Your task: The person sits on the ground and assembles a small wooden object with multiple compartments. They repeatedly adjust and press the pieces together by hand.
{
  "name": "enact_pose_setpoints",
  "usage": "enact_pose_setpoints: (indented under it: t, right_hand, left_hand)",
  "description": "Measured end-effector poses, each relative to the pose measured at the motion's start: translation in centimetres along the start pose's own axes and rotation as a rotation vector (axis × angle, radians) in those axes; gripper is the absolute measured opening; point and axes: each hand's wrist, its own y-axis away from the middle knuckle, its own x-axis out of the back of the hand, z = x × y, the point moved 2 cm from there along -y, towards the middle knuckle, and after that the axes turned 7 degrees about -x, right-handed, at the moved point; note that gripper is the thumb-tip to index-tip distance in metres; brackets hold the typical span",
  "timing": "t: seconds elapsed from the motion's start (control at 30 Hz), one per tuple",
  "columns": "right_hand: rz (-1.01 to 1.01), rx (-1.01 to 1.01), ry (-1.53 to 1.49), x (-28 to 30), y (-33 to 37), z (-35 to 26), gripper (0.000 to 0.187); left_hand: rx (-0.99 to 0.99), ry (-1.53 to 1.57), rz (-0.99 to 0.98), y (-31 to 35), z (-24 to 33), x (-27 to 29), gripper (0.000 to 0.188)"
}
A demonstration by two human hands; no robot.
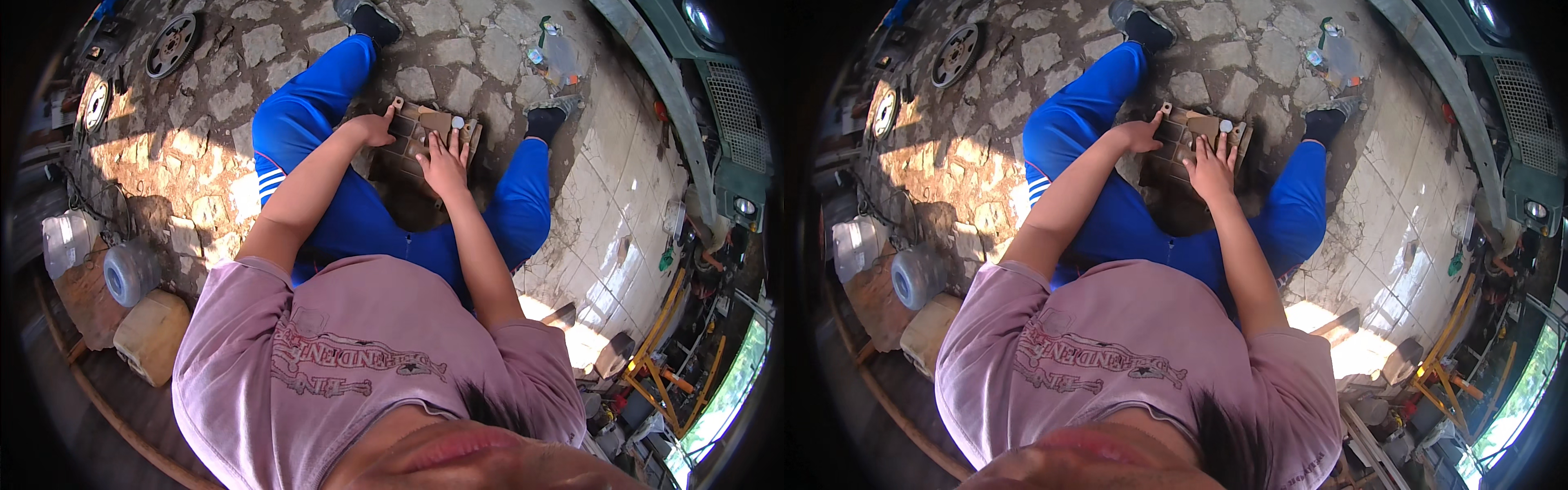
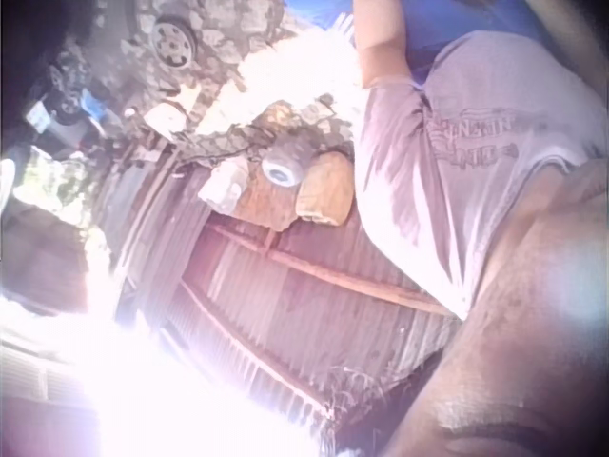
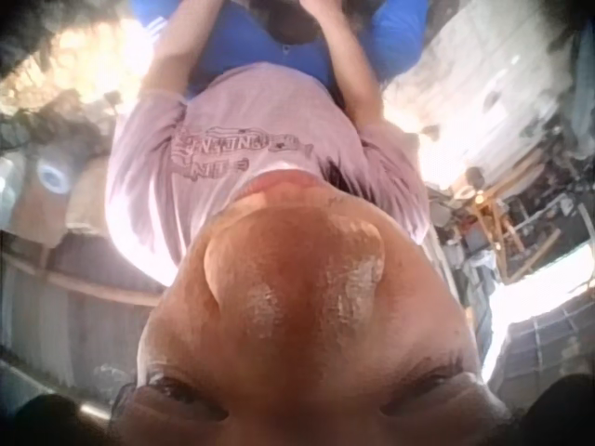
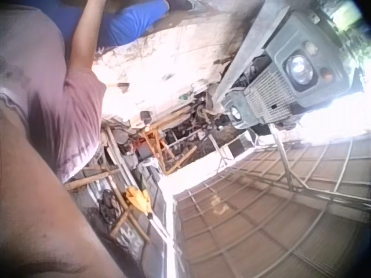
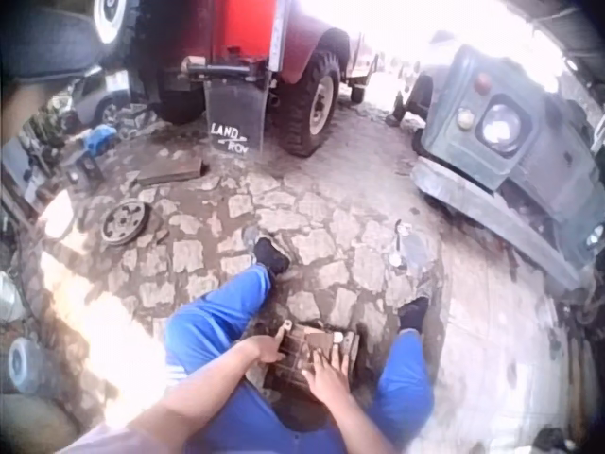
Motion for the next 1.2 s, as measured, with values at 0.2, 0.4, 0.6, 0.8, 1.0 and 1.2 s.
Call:
enact_pose_setpoints:
  t: [0.2, 0.4, 0.6, 0.8, 1.0, 1.2]
  right_hand:
    - [-0.063, -0.008, 0.025, -0.1, 0.6, -0.6, 0.071]
    - [-0.056, -0.01, 0.023, -0.6, 0.7, -0.4, 0.074]
    - [-0.049, 0.0, 0.032, 0.0, -1.0, 0.1, 0.08]
    - [-0.106, -0.009, 0.028, 0.3, -0.3, -0.4, 0.078]
    - [-0.114, -0.025, 0.025, -1.0, 1.2, -0.5, 0.078]
    - [-0.04, -0.026, 0.02, -0.4, -0.3, 0.1, 0.074]
  left_hand:
    - [-0.031, -0.041, 0.053, -1.4, -1.8, -0.1, 0.107]
    - [-0.009, -0.032, 0.038, -1.2, -1.2, -0.4, 0.106]
    - [0.011, -0.033, -0.003, -0.9, -0.4, 0.7, 0.105]
    - [0.007, -0.034, 0.017, -0.9, -0.9, 0.4, 0.105]
    - [-0.022, -0.031, 0.033, -0.9, -0.8, -0.4, 0.105]
    - [0.008, -0.031, 0.016, -1.3, -0.4, -0.2, 0.101]
